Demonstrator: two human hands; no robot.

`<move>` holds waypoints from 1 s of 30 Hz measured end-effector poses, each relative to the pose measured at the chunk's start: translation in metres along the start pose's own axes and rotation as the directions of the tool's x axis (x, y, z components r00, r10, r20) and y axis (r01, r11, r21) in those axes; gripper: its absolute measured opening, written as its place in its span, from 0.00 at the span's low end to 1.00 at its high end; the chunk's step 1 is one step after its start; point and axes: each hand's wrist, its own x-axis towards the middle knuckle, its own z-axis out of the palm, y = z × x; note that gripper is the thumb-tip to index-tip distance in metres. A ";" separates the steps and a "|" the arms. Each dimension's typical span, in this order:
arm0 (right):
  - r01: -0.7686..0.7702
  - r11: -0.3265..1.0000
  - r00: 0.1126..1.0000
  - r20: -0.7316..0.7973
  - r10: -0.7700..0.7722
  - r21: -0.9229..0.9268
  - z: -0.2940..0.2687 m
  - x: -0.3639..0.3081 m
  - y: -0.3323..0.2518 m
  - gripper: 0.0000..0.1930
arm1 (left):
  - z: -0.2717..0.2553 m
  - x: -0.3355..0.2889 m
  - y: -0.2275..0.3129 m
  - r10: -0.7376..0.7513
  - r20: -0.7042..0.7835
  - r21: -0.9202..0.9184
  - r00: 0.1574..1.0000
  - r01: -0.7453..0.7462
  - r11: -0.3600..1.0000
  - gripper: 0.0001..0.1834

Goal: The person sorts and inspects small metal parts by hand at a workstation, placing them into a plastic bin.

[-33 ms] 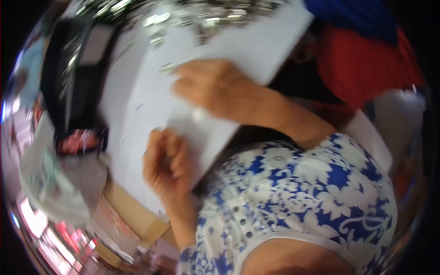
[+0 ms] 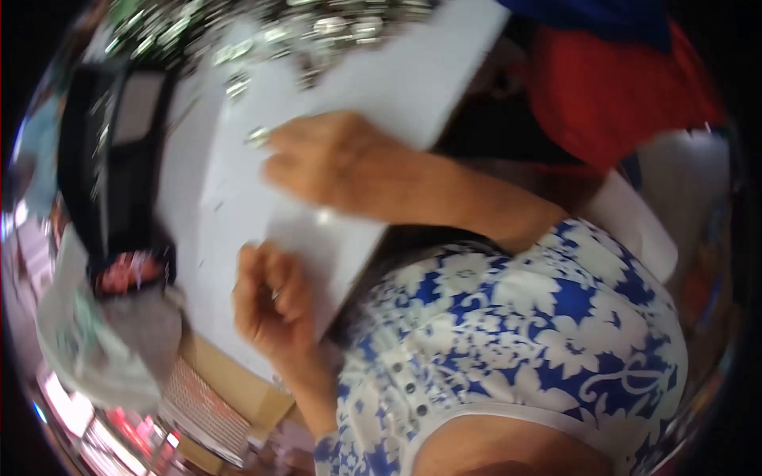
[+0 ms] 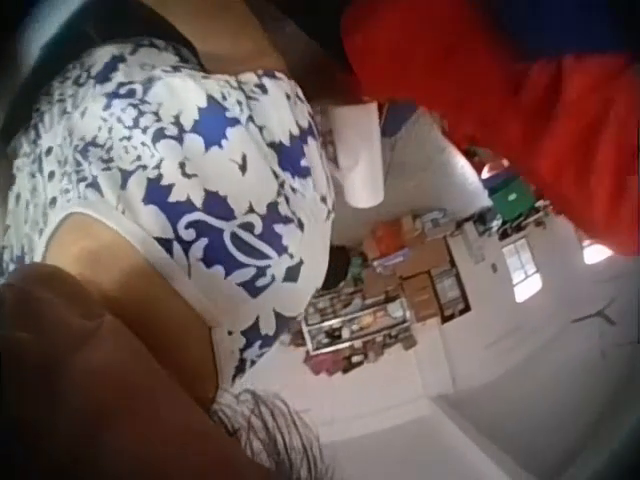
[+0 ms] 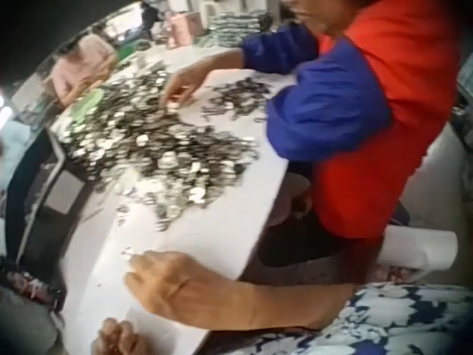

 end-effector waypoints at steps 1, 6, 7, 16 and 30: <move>-0.007 0.999 1.000 -0.006 0.007 -0.046 0.009 0.002 -0.007 0.07 | -0.009 -0.007 0.004 0.044 -0.013 0.037 0.999 -0.043 0.998 0.12; -0.113 0.985 0.993 -0.037 0.109 -0.131 -0.002 -0.012 -0.022 0.07 | -0.006 0.002 0.006 -0.010 -0.082 0.224 0.997 0.028 0.974 0.13; -0.106 0.988 0.994 -0.021 0.104 -0.115 -0.003 -0.014 -0.026 0.07 | -0.006 0.000 0.007 0.023 -0.120 0.305 0.992 0.015 0.952 0.14; -0.090 0.996 0.994 0.067 0.091 -0.013 0.010 -0.026 -0.049 0.11 | -0.013 -0.006 0.022 0.130 -0.258 0.516 0.957 0.023 0.856 0.13; -0.036 0.705 0.961 -0.169 0.219 0.708 0.022 -0.039 -0.079 0.13 | 0.000 -0.027 -0.013 0.389 -0.597 0.619 0.702 0.095 0.779 0.10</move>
